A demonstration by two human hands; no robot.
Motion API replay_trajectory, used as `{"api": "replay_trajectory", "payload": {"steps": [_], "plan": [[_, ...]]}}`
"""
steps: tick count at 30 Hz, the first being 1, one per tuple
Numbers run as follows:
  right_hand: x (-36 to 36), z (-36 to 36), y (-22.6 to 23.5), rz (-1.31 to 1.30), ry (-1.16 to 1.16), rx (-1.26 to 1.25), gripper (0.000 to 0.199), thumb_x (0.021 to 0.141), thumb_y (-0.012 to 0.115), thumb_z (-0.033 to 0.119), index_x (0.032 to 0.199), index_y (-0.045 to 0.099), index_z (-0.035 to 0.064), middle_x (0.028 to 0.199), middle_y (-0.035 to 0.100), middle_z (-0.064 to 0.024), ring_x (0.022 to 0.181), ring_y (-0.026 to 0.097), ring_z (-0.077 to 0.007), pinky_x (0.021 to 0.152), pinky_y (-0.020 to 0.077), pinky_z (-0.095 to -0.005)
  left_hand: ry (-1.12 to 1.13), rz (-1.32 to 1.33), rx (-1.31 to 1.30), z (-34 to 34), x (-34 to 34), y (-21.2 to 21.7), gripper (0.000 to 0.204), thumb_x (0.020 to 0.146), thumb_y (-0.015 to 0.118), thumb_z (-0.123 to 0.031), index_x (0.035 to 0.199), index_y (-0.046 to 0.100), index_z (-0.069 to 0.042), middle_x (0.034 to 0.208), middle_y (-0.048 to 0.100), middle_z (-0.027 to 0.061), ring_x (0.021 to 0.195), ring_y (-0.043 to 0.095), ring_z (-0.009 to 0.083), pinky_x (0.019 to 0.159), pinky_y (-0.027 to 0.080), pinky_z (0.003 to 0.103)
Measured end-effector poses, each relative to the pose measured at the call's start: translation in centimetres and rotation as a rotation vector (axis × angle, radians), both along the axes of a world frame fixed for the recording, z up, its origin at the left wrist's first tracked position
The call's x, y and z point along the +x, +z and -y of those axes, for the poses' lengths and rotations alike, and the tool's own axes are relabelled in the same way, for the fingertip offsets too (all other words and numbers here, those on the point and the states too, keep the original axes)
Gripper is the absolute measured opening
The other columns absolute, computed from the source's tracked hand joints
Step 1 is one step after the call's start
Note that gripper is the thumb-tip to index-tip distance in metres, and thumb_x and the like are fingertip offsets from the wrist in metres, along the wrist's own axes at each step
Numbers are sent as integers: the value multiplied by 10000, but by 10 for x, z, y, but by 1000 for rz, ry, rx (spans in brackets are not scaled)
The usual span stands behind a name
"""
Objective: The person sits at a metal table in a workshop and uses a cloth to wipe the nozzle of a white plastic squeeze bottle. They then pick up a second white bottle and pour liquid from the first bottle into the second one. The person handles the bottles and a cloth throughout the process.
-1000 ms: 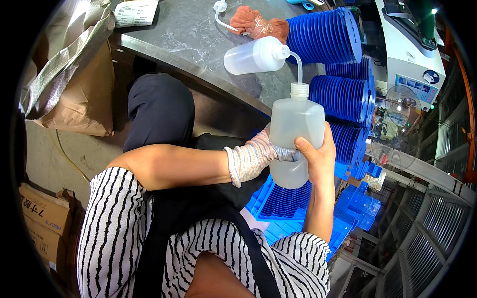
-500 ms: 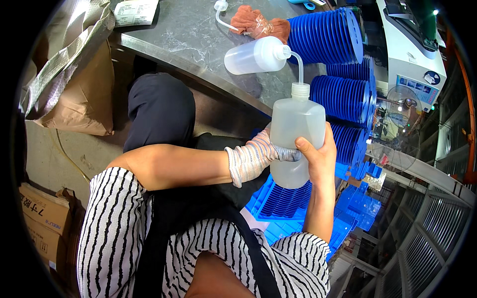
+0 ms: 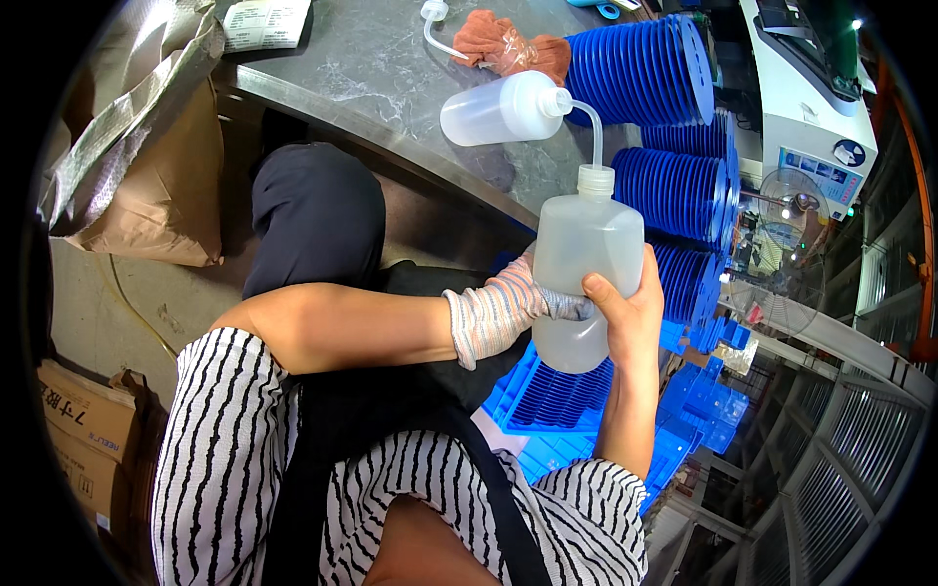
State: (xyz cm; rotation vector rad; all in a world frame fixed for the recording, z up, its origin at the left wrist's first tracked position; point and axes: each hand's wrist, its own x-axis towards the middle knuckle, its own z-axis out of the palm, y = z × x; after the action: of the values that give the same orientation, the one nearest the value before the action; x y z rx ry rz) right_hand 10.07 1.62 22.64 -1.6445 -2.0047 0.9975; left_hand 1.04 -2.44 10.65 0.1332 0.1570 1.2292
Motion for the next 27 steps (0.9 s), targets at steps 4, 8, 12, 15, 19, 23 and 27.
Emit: {"api": "replay_trajectory", "payload": {"steps": [4, 8, 12, 15, 19, 23, 27], "plan": [[2, 0, 0, -8, 2, -2, 706, 727, 818, 368, 1227, 499, -15, 1085, 595, -108, 1013, 567, -188, 902, 452, -332, 25, -13, -10, -2, 7, -3, 803, 636, 899, -168, 1317, 472, -153, 1223, 585, 24, 1135, 550, 181, 952, 486, 360], [1, 0, 1, -2, 10, 6, 716, 725, 822, 366, 1233, 496, -18, 1093, 593, -107, 1016, 566, -186, 909, 449, -332, 6, -40, -7, -1, 1, 1, 799, 631, 900, -159, 1310, 478, -158, 1219, 585, 19, 1132, 551, 183, 951, 487, 363], [2, 1, 1, 3, 6, 9, 721, 725, 824, 362, 1239, 493, -20, 1096, 593, -109, 1018, 565, -188, 914, 449, -331, 6, -33, -6, -4, 4, 1, 806, 619, 907, -158, 1305, 482, -159, 1213, 588, 18, 1128, 552, 187, 953, 486, 372], [1, 2, 3, 8, 1, 10, 722, 726, 824, 362, 1241, 492, -21, 1099, 592, -110, 1021, 565, -189, 915, 449, -332, 2, -29, -9, -4, 3, 1, 822, 604, 915, -160, 1303, 483, -158, 1207, 594, 17, 1125, 555, 189, 954, 485, 376], [1, 2, 2, 3, -3, 16, 715, 728, 823, 360, 1236, 493, -19, 1096, 594, -110, 1021, 566, -189, 913, 450, -332, 59, -8, -22, -4, 9, 0, 837, 589, 923, -161, 1302, 483, -154, 1205, 598, 21, 1121, 558, 195, 954, 484, 378], [2, 2, 2, 10, -4, 15, 700, 730, 821, 359, 1224, 498, -16, 1090, 597, -110, 1014, 569, -187, 908, 451, -330, 39, -30, -23, -3, 3, 4, 854, 577, 930, -169, 1304, 482, -148, 1211, 595, 30, 1121, 556, 196, 951, 484, 377], [0, 3, 3, 25, -6, 32, 688, 731, 820, 361, 1215, 503, -13, 1081, 598, -108, 1007, 570, -185, 905, 451, -329, 28, -45, -9, -2, 1, 3, 861, 576, 931, -172, 1309, 479, -147, 1211, 594, 32, 1120, 556, 191, 947, 484, 373]]}}
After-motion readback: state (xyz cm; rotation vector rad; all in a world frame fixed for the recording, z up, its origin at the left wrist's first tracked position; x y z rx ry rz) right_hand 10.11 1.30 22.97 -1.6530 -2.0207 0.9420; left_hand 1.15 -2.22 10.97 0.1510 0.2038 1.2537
